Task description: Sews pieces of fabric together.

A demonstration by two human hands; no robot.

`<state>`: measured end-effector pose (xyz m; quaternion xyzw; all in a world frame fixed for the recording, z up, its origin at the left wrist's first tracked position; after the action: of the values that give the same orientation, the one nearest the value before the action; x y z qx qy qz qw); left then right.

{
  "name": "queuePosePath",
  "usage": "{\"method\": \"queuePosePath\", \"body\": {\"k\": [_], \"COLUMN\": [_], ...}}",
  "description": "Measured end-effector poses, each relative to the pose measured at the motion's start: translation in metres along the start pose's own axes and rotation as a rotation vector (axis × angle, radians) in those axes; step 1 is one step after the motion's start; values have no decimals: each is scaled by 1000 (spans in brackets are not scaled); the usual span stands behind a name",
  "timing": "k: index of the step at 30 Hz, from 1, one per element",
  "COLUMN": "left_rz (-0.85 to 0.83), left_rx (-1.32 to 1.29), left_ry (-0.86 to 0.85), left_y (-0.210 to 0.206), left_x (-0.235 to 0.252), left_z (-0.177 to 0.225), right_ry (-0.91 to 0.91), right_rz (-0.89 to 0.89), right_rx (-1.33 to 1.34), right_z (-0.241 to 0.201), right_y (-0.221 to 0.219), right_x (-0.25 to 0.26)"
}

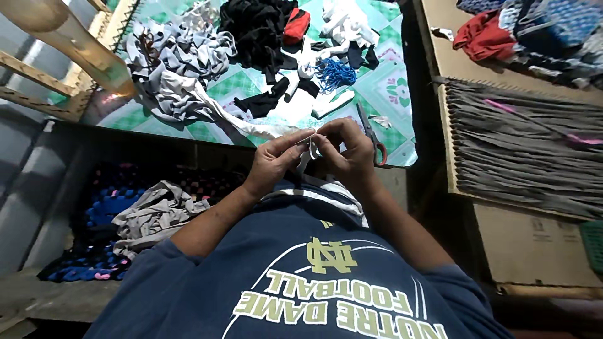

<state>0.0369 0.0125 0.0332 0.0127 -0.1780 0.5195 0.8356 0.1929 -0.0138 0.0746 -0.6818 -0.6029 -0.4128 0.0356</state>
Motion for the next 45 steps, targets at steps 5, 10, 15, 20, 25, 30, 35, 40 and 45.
{"method": "queuePosePath", "body": {"k": [5, 10, 15, 20, 25, 30, 35, 40, 45], "left_rz": [-28, -61, -103, -3, 48, 80, 54, 58, 44], "left_rx": [-31, -72, 31, 302, 429, 375, 253, 287, 228], "left_ry": [-30, -31, -80, -193, -327, -326, -264, -286, -341], "left_y": [-1, -4, -8, -8, -2, 6, 4, 7, 7], "left_x": [0, 1, 1, 6, 5, 6, 7, 7, 7], "left_z": [0, 0, 6, 0, 6, 8, 9, 5, 0], "right_ry": [0, 17, 17, 23, 21, 3, -59, -111, -121], "right_rz": [17, 63, 75, 68, 79, 79, 71, 84, 83], "right_rx": [-6, 54, 101, 95, 137, 169, 261, 289, 301], "right_z": [2, 1, 1, 0, 1, 2, 3, 7, 6], "right_y": [1, 0, 0, -2, 0, 1, 2, 4, 5], "right_x": [-1, -1, -1, -1, -1, -2, -2, -1, -1]}}
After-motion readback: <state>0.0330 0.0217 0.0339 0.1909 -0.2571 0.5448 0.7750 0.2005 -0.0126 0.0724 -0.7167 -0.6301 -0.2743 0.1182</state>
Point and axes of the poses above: each hand's wrist, its own x-axis towards the middle knuckle, its own y-axis out of the back of the hand, z = x × y, the point moved 6 cm from there along x, towards the middle knuckle, and after that the axes turned 1 degree about -x, right-handed, at the moved point
